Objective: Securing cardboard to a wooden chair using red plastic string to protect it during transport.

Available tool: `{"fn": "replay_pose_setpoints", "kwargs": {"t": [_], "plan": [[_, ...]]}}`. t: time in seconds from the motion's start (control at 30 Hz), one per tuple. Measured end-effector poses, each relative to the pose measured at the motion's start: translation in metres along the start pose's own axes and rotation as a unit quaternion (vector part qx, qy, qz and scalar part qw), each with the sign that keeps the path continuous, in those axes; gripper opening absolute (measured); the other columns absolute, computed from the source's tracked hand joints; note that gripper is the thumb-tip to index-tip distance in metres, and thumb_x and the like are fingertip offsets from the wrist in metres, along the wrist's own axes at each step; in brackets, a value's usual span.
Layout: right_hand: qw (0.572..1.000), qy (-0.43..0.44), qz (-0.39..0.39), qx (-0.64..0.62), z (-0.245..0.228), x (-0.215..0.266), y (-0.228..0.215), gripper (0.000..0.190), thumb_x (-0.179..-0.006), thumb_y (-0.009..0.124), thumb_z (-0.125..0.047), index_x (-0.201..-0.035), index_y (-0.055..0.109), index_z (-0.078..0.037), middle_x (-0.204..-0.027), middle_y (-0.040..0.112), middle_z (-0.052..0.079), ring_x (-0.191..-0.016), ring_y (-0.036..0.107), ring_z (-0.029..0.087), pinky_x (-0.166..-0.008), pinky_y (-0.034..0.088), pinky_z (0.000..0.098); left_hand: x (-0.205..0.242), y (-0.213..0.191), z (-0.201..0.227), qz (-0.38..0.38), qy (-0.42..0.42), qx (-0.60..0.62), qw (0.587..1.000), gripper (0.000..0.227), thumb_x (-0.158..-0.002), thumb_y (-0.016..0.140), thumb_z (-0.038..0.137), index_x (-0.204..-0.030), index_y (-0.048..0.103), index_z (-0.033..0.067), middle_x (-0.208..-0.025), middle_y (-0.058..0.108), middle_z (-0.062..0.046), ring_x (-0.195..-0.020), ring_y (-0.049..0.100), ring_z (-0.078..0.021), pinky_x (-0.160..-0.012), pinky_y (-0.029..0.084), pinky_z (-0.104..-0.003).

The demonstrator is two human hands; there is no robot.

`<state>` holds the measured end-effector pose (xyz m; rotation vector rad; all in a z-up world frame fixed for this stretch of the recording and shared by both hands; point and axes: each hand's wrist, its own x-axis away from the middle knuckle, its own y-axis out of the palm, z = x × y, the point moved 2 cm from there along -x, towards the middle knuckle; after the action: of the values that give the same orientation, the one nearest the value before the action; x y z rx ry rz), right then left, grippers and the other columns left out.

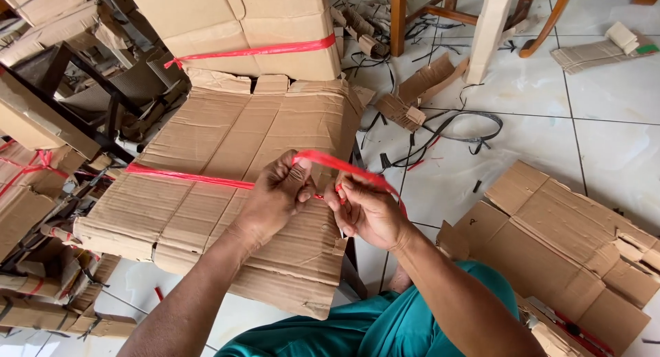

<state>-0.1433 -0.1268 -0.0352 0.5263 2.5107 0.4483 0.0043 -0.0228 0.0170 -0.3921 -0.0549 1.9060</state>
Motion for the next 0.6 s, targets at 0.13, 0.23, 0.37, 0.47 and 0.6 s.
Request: {"fn": "replay_pose_setpoints", "kwargs": {"t": [0.13,0.23,0.37,0.47,0.6], "plan": [[0.997,0.058,0.005,-0.045,0.001,-0.001,-0.001,0.024,-0.102,0.057,-0.019,-0.082,0.047,-0.011,-0.083,0.045,0.006,-0.047,0.039,0.007,-0.038,0.032,0.0191,0.001,0.004,0.0,-0.009,-0.005,-0.072,0.997,0.021,-0.105,0.058,0.016,-0.085,0.057,0.0072,-0.064,0.055,-0.006,-0.054,0.054,-0.0151,-0.046,0.041,-0.027],[0.99,0.108,0.011,-0.087,0.01,0.003,-0.005,0.026,-0.102,0.057,-0.021,-0.081,0.044,-0.013,-0.07,0.038,0.001,-0.04,0.03,0.003,-0.034,0.026,0.0168,0.003,0.006,-0.007,-0.023,-0.002,-0.146,0.989,0.025,-0.106,0.057,0.019,-0.084,0.058,0.0078,-0.061,0.055,-0.007,-0.057,0.052,-0.0163,-0.051,0.042,-0.03],[0.991,0.086,0.021,-0.102,0.036,0.007,-0.029,0.018,-0.102,0.056,-0.022,-0.089,0.048,-0.012,-0.073,0.043,0.006,-0.038,0.032,0.003,-0.033,0.027,0.0174,0.0,-0.003,-0.001,-0.045,-0.018,-0.097,0.994,0.026,-0.107,0.058,0.023,-0.085,0.056,0.0097,-0.061,0.057,-0.006,-0.061,0.054,-0.0173,-0.06,0.045,-0.03],[0.991,0.065,0.057,-0.1,0.029,0.024,-0.032,0.017,-0.101,0.059,-0.019,-0.09,0.055,-0.006,-0.09,0.062,0.018,-0.047,0.047,0.011,-0.044,0.04,0.0235,0.024,-0.019,0.007,-0.028,-0.041,-0.012,0.999,0.012,-0.102,0.064,0.014,-0.099,0.057,0.0044,-0.072,0.06,-0.007,-0.068,0.056,-0.0154,-0.064,0.05,-0.028],[0.98,0.077,0.146,0.111,0.015,0.071,-0.043,0.039,-0.094,0.066,-0.022,-0.115,0.066,0.01,-0.088,0.066,0.022,-0.073,0.071,0.031,-0.069,0.059,0.0429,0.076,-0.045,0.024,0.037,0.039,-0.226,0.973,0.041,-0.092,0.074,0.021,-0.127,0.064,0.002,-0.103,0.072,-0.022,-0.1,0.075,-0.0364,-0.089,0.059,-0.052]]}}
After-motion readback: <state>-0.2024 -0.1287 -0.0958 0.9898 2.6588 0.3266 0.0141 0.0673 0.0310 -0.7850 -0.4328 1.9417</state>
